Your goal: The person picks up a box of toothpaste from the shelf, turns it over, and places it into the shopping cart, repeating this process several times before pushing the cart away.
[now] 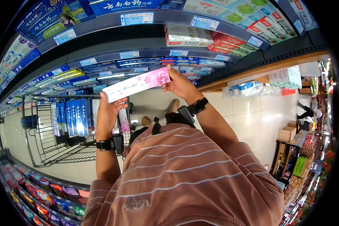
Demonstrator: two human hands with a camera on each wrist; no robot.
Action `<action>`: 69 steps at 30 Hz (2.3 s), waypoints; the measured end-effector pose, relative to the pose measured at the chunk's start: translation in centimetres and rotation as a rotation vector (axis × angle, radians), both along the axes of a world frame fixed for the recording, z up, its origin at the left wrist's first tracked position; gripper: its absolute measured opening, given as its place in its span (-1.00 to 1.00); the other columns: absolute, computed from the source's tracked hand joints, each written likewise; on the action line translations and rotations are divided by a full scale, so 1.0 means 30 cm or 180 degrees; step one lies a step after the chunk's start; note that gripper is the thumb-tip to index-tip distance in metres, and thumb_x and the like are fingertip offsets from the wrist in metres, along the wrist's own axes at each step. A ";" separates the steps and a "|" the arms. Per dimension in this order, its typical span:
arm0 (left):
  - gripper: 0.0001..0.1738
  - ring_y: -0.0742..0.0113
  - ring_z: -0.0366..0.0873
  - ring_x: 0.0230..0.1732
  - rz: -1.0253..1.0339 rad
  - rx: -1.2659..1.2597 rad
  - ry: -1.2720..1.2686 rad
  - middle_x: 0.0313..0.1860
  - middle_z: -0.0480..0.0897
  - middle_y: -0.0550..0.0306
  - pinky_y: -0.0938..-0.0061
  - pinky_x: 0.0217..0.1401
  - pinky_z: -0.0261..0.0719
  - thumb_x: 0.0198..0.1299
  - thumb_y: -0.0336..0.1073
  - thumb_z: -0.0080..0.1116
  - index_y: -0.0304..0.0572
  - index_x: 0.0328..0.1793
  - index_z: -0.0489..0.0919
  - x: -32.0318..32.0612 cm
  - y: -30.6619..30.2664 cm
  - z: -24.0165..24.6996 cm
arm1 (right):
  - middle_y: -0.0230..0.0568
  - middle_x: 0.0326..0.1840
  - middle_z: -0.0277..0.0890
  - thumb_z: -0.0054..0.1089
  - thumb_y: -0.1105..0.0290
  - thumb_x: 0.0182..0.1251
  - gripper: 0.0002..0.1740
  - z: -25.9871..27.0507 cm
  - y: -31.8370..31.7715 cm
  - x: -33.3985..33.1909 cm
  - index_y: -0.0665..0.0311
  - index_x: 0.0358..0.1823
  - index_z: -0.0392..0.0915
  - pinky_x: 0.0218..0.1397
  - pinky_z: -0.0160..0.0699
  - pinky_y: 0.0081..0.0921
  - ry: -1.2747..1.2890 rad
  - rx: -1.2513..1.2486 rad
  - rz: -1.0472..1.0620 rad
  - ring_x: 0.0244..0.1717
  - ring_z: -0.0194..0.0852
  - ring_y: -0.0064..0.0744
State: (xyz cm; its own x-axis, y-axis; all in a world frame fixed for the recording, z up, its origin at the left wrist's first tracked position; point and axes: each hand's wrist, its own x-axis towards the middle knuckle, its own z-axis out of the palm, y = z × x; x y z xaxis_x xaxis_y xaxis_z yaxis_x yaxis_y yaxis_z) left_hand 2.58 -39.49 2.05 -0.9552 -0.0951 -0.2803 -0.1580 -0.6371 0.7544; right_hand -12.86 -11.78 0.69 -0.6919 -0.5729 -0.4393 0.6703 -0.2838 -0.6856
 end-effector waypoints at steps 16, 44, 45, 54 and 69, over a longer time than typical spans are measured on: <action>-0.41 0.20 0.64 0.14 -0.0255 -0.0081 0.0127 0.24 0.60 -0.04 0.39 0.02 0.68 0.55 0.09 -0.12 -0.24 0.42 0.39 0.005 -0.021 -0.010 | -0.21 -0.16 0.68 0.06 -0.11 0.52 -0.52 -0.044 0.036 -0.027 0.15 0.10 0.55 -0.05 0.72 -0.18 -0.0053 -0.0079 0.0065 -0.22 0.69 -0.30; -0.04 0.18 0.33 0.47 -0.0070 -0.1596 0.0321 0.45 0.36 -0.05 0.32 0.47 0.32 0.19 -0.51 0.26 -0.13 0.68 0.03 0.055 -0.006 -0.013 | -0.05 0.31 0.46 0.01 0.43 0.46 -0.54 0.023 -0.053 -0.071 0.41 0.34 0.39 0.51 0.32 -0.06 -0.0136 -0.0476 0.0038 0.38 0.39 -0.15; -0.04 0.19 0.34 0.46 -0.0114 -0.1555 0.0168 0.45 0.37 -0.04 0.33 0.47 0.32 0.17 -0.51 0.28 -0.16 0.67 0.05 0.056 -0.005 -0.014 | -0.05 0.30 0.46 0.00 0.43 0.46 -0.55 0.016 -0.051 -0.072 0.42 0.34 0.39 0.51 0.33 -0.06 -0.0116 -0.0447 0.0060 0.38 0.39 -0.16; -0.17 -0.19 0.48 0.26 -0.0118 -0.4361 -0.0246 0.22 0.56 -0.22 0.13 0.35 0.42 -0.03 -0.05 0.54 -0.23 0.35 0.47 0.122 -0.026 -0.102 | -0.04 0.21 0.51 -0.03 0.44 0.48 -0.56 -0.017 -0.146 -0.045 0.42 0.34 0.37 0.33 0.54 -0.15 0.0209 0.0298 0.0512 0.27 0.49 -0.20; -0.33 0.19 0.64 -0.19 0.0699 -0.3440 -0.0876 -0.18 0.68 -0.08 0.34 -0.10 0.58 0.04 -0.01 0.50 -0.30 0.15 0.56 0.329 -0.235 -0.193 | 0.18 0.28 0.40 0.04 0.23 0.58 -0.42 0.030 -0.439 0.015 0.38 0.47 0.18 0.29 0.57 -0.15 0.0662 0.0404 0.1386 0.26 0.50 0.05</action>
